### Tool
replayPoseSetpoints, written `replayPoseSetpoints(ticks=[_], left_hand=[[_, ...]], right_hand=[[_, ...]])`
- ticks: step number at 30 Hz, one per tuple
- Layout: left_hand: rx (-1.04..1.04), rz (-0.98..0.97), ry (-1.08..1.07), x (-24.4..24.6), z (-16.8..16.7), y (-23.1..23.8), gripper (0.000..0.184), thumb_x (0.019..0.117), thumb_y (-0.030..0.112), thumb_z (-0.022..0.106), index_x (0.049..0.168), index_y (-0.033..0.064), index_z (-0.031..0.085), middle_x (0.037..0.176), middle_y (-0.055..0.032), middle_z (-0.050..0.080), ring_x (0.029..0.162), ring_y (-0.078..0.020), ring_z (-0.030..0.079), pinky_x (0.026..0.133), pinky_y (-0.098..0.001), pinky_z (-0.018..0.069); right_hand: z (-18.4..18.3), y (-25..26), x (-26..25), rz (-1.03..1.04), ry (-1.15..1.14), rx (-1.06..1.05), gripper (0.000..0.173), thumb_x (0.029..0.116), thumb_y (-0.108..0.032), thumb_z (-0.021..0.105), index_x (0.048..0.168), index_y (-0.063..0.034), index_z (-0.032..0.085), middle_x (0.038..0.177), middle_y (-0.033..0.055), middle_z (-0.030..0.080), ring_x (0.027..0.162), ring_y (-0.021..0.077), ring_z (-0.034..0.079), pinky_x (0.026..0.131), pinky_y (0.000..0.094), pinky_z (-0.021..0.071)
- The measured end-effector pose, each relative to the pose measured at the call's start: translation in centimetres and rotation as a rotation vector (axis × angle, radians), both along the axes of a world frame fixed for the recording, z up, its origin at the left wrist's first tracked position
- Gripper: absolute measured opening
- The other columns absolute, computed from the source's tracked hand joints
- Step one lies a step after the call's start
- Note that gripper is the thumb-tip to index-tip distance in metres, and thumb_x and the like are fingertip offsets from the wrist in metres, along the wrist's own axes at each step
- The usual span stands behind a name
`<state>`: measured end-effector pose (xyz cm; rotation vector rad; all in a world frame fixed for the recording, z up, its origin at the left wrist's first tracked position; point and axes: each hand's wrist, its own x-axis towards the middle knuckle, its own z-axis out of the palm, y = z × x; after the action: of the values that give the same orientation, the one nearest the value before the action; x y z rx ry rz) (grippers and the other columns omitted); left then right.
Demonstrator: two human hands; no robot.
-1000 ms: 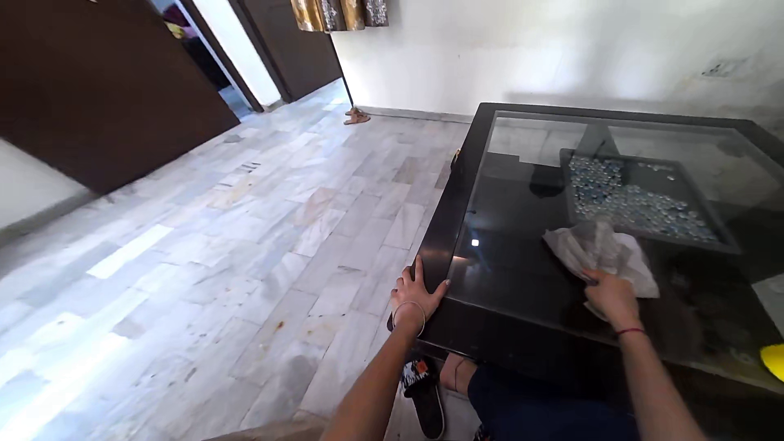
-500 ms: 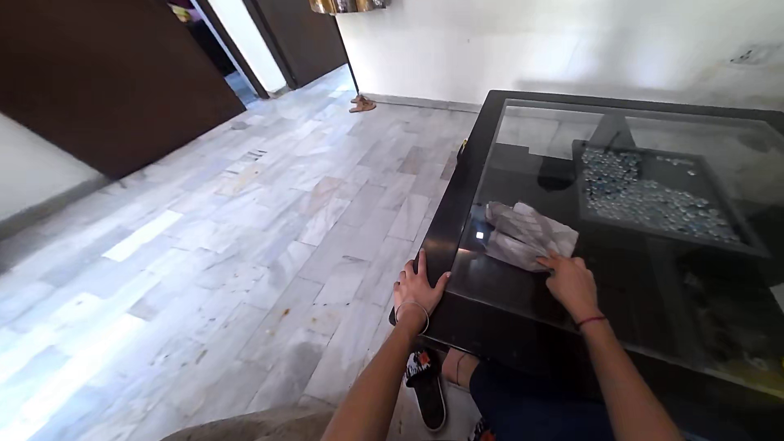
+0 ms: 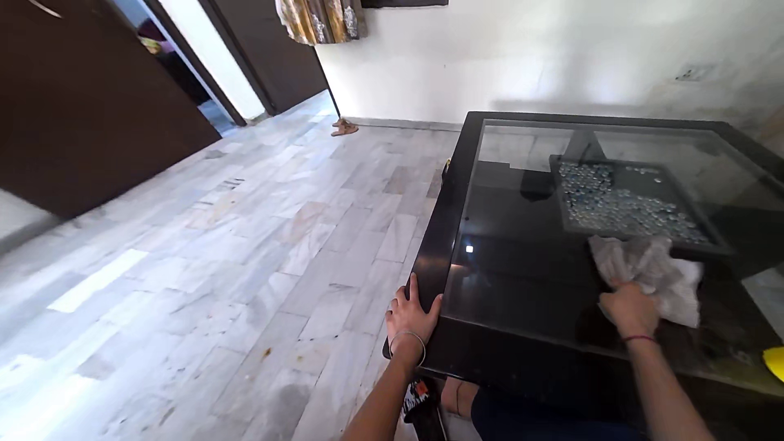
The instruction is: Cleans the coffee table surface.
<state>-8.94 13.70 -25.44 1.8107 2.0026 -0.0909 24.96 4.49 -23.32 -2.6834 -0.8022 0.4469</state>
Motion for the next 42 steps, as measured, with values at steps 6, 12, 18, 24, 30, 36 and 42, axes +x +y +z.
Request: replayPoseSetpoints(ticks=[6,12,18,24,30,36,42], left_hand=[[0.056,0.010,-0.037,-0.2,-0.4,-0.1,0.085,0.0990,0.067,0.051,0.166,0.0247,0.023,0.163,-0.0185,0.039,0.142,-0.0399,0.048,0.111,-0.0565,0.0417],[0.065,0.003,-0.044,-0.2,-0.4,-0.2,0.084,0.0996,0.061,0.055,0.167,0.0228,0.022,0.162,-0.0193,0.039,0.142,-0.0403,0.048,0.111,-0.0570,0.0417],[0.064,0.002,-0.027,-0.2,-0.5,0.0,0.086,0.0989,0.067,0.052,0.167,0.0241,0.021,0.163,-0.0181,0.039,0.142,-0.0399,0.048,0.111,-0.0554,0.0420],[0.061,-0.001,-0.010,-0.2,-0.4,0.1,0.086,0.0987,0.068,0.050,0.167,0.0246,0.020,0.163,-0.0169,0.039,0.140,-0.0384,0.050,0.110,-0.0542,0.0435],[0.060,0.007,-0.024,-0.2,-0.6,0.0,0.086,0.0986,0.068,0.051,0.167,0.0241,0.022,0.163,-0.0178,0.039,0.142,-0.0395,0.048,0.111,-0.0552,0.0418],[0.058,-0.005,-0.028,-0.3,-0.3,-0.1,0.077,0.1025,0.056,0.051,0.166,0.0215,0.024,0.163,-0.0190,0.038,0.142,-0.0409,0.048,0.110,-0.0576,0.0425],[0.026,-0.002,0.009,-0.1,0.0,-0.2,0.068,0.1055,0.055,0.045,0.157,0.0111,0.043,0.164,-0.0174,0.037,0.144,-0.0385,0.046,0.111,-0.0557,0.0411]], right_hand=[[1.6,2.2,-12.1,0.620,0.038,-0.132,0.053,0.0959,-0.005,0.056,0.148,-0.0144,0.058,0.158,0.0209,0.045,0.143,0.0441,0.044,0.113,0.0560,0.0415],[2.8,0.0,-18.4,1.019,0.100,-0.272,0.063,0.0944,0.009,0.054,0.152,-0.0163,0.054,0.168,0.0134,0.033,0.147,0.0453,0.038,0.111,0.0565,0.0428],[3.7,-1.4,-6.0,0.372,0.091,-0.252,0.045,0.0986,-0.006,0.057,0.140,-0.0211,0.066,0.155,0.0169,0.049,0.140,0.0449,0.047,0.105,0.0604,0.0468],[-0.7,-3.6,3.8,-0.095,-0.036,-0.067,0.046,0.0988,-0.013,0.063,0.145,-0.0106,0.060,0.155,0.0271,0.046,0.144,0.0526,0.039,0.106,0.0652,0.0438],[3.2,0.0,-4.9,0.307,0.091,-0.216,0.052,0.0987,-0.011,0.060,0.150,-0.0090,0.054,0.152,0.0266,0.049,0.141,0.0456,0.047,0.110,0.0582,0.0435],[1.2,1.0,-17.1,1.100,0.135,-0.087,0.065,0.0918,0.008,0.055,0.152,-0.0173,0.055,0.166,0.0140,0.038,0.145,0.0461,0.041,0.110,0.0618,0.0399],[0.6,5.4,-16.5,1.181,0.008,-0.078,0.066,0.0929,0.007,0.053,0.153,-0.0211,0.054,0.166,0.0124,0.038,0.144,0.0444,0.042,0.108,0.0608,0.0403]])
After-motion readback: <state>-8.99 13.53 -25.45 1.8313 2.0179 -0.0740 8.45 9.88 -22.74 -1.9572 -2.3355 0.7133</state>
